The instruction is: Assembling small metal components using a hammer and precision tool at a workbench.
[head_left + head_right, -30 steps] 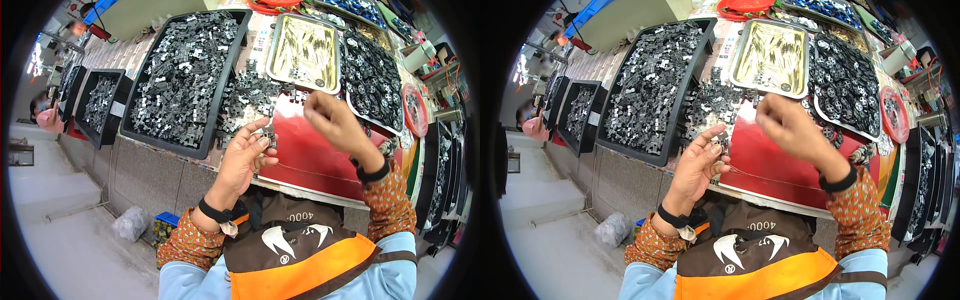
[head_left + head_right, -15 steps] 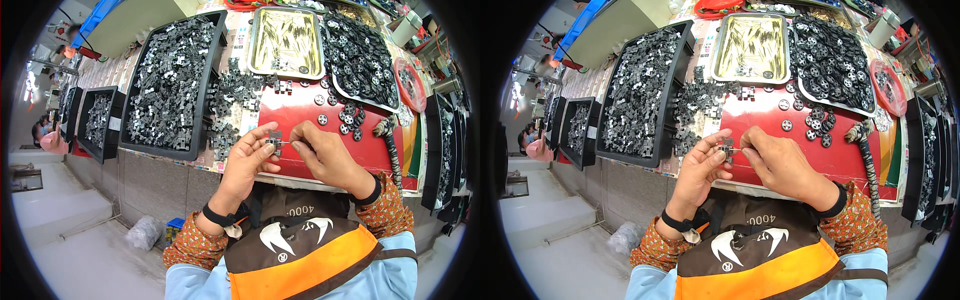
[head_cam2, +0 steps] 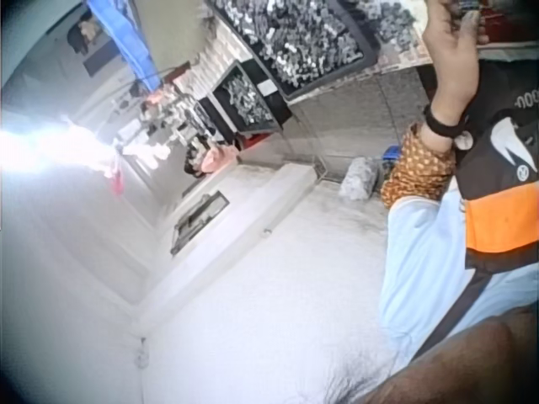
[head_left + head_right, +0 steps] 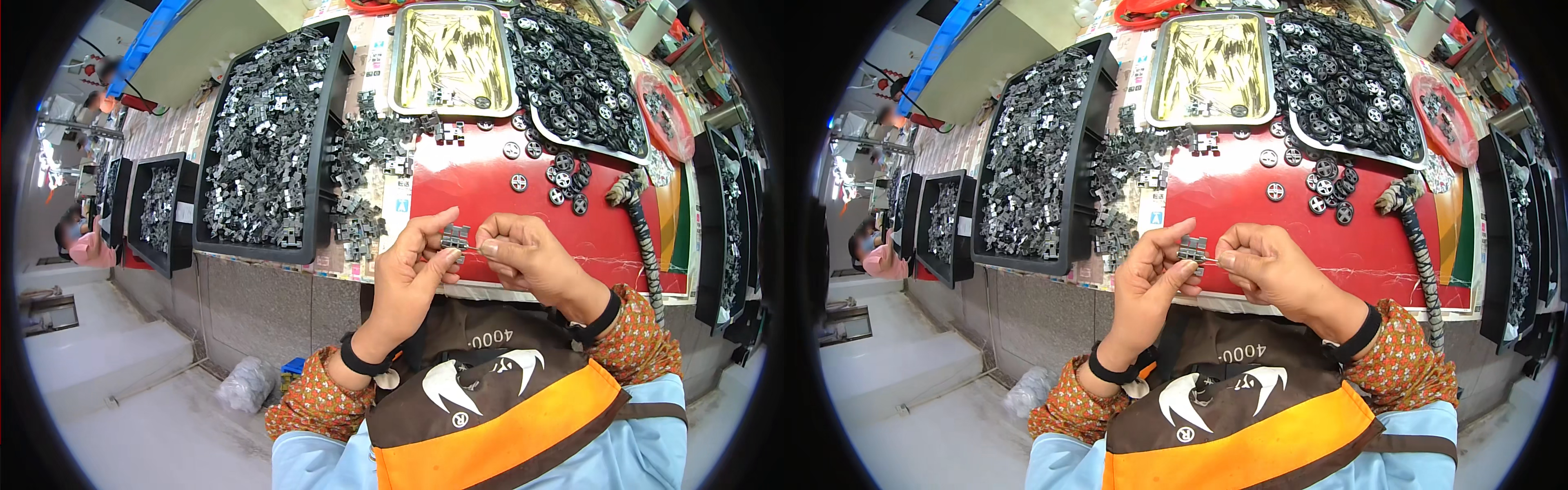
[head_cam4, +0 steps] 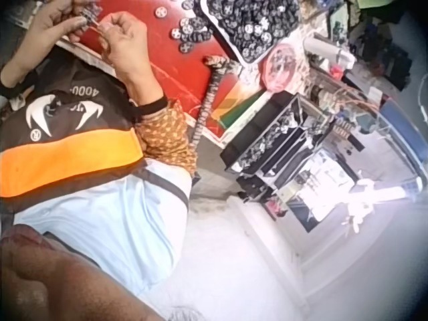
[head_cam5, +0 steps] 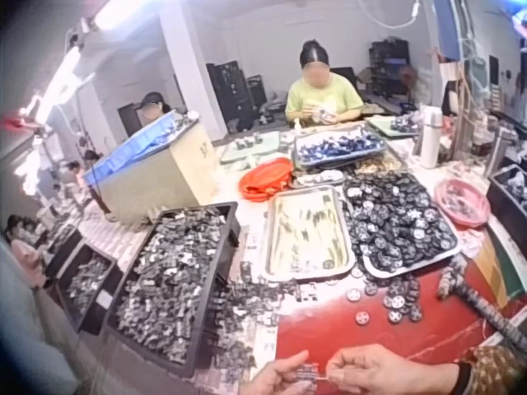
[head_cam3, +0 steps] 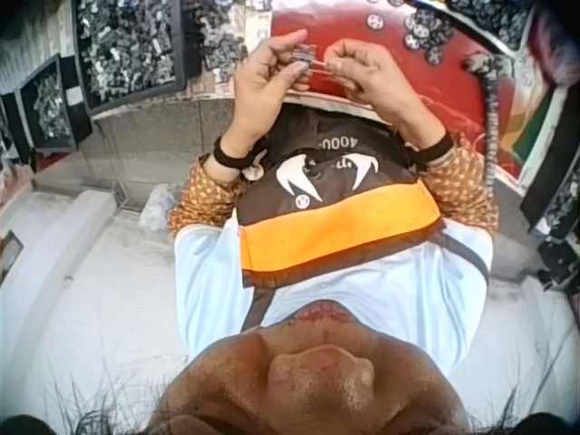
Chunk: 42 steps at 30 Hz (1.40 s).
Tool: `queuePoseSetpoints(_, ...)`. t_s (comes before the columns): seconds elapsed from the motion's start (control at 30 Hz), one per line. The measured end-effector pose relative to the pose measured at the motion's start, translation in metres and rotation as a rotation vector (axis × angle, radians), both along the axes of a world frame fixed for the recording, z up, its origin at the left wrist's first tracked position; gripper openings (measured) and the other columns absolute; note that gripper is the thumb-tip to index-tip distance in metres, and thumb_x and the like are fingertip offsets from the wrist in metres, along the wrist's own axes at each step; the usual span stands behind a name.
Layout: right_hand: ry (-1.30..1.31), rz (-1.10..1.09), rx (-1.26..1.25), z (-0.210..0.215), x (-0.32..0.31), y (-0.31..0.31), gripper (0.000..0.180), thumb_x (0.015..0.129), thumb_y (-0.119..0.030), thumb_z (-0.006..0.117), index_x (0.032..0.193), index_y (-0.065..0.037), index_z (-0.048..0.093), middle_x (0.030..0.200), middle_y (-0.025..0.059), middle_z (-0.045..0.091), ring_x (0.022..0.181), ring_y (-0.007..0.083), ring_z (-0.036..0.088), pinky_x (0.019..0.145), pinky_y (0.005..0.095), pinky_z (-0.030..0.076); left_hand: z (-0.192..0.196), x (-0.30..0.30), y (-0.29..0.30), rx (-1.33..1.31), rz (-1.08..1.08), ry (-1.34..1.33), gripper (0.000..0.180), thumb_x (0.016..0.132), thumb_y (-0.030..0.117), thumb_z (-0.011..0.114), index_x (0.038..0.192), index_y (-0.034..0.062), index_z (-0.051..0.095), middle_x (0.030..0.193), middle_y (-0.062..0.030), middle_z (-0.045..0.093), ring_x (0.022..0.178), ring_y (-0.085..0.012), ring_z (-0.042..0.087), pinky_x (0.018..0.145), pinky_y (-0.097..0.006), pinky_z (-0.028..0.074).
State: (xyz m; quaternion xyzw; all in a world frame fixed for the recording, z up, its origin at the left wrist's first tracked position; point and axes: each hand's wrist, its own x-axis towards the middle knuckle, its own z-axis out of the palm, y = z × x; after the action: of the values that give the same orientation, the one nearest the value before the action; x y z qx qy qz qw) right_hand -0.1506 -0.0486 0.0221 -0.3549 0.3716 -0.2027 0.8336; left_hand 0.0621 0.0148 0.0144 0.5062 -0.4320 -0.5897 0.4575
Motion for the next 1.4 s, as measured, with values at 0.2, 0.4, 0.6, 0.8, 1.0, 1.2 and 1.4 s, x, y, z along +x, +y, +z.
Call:
queuePoseSetpoints(0.2, 0.259, -0.048, -0.711, -0.014, -0.001, 0.016, 0.006, 0.105, -0.009, 0.061, 0.104, -0.003, 0.059, 0.073, -0.0029, 0.054, 0.060, 0.0041, 0.049, 0.049, 0.0243, 0.037, -0.005, -0.008, 0.002, 0.038, -0.076, 0.052, 0.045, 0.104, 0.001, 0.063, 0.148, 0.0024, 0.054, 0.108, -0.0057, 0.068, 0.088, -0.0096, 0.071, 0.077, -0.024, 0.062)
queuePoseSetpoints(0.4, 0.150, -0.079, -0.231, 0.004, 0.001, 0.007, 0.008, 0.106, -0.011, 0.063, 0.104, -0.004, 0.059, 0.080, -0.0009, 0.060, 0.063, 0.0041, 0.058, 0.053, 0.0226, 0.046, -0.006, -0.009, -0.003, 0.092, 0.000, 0.186, 0.047, 0.103, 0.003, 0.065, 0.148, 0.0027, 0.052, 0.108, -0.0069, 0.071, 0.089, -0.0110, 0.072, 0.075, -0.024, 0.062)
queuePoseSetpoints(0.6, 0.220, -0.029, -0.288, -0.006, -0.017, 0.006, 0.015, 0.104, -0.018, 0.068, 0.102, -0.005, 0.061, 0.080, -0.0013, 0.065, 0.062, 0.0039, 0.059, 0.054, 0.0206, 0.046, -0.008, -0.009, -0.003, 0.107, 0.036, 0.179, 0.043, 0.103, 0.003, 0.066, 0.144, 0.0026, 0.054, 0.107, -0.0072, 0.071, 0.089, -0.0114, 0.073, 0.075, -0.024, 0.063)
queuePoseSetpoints(0.8, 0.223, -0.090, -0.277, -0.013, -0.013, 0.011, 0.011, 0.102, -0.015, 0.069, 0.098, -0.006, 0.065, 0.076, -0.0021, 0.066, 0.061, 0.0030, 0.059, 0.054, 0.0192, 0.045, -0.014, -0.012, 0.000, 0.059, 0.044, 0.144, 0.039, 0.103, 0.000, 0.064, 0.141, 0.0023, 0.055, 0.107, -0.0072, 0.070, 0.089, -0.0112, 0.072, 0.075, -0.024, 0.063)
queuePoseSetpoints(1.0, 0.161, -0.148, -0.181, -0.025, -0.011, 0.024, 0.008, 0.101, -0.013, 0.069, 0.098, -0.007, 0.066, 0.077, -0.0010, 0.067, 0.060, 0.0032, 0.060, 0.051, 0.0179, 0.044, -0.027, -0.017, 0.007, 0.017, 0.007, 0.126, 0.035, 0.103, -0.003, 0.062, 0.138, 0.0013, 0.056, 0.108, -0.0082, 0.071, 0.090, -0.0105, 0.072, 0.075, -0.024, 0.063)
queuePoseSetpoints(1.2, 0.132, -0.176, -0.113, -0.027, -0.007, 0.028, 0.009, 0.101, -0.014, 0.069, 0.099, -0.006, 0.065, 0.078, -0.0001, 0.067, 0.060, 0.0037, 0.061, 0.051, 0.0168, 0.045, -0.022, -0.019, 0.005, 0.095, -0.033, 0.131, 0.037, 0.103, -0.001, 0.063, 0.139, 0.0016, 0.055, 0.111, -0.0088, 0.072, 0.094, -0.0104, 0.072, 0.080, -0.024, 0.062)
queuePoseSetpoints(1.4, 0.093, -0.168, -0.130, -0.024, -0.008, 0.024, 0.012, 0.103, -0.016, 0.069, 0.102, -0.005, 0.064, 0.082, 0.0003, 0.068, 0.062, 0.0043, 0.062, 0.053, 0.0186, 0.049, -0.026, -0.017, 0.002, 0.166, 0.021, 0.246, 0.029, 0.104, 0.006, 0.066, 0.132, 0.0030, 0.059, 0.112, -0.0065, 0.072, 0.097, -0.0099, 0.071, 0.081, -0.026, 0.063)
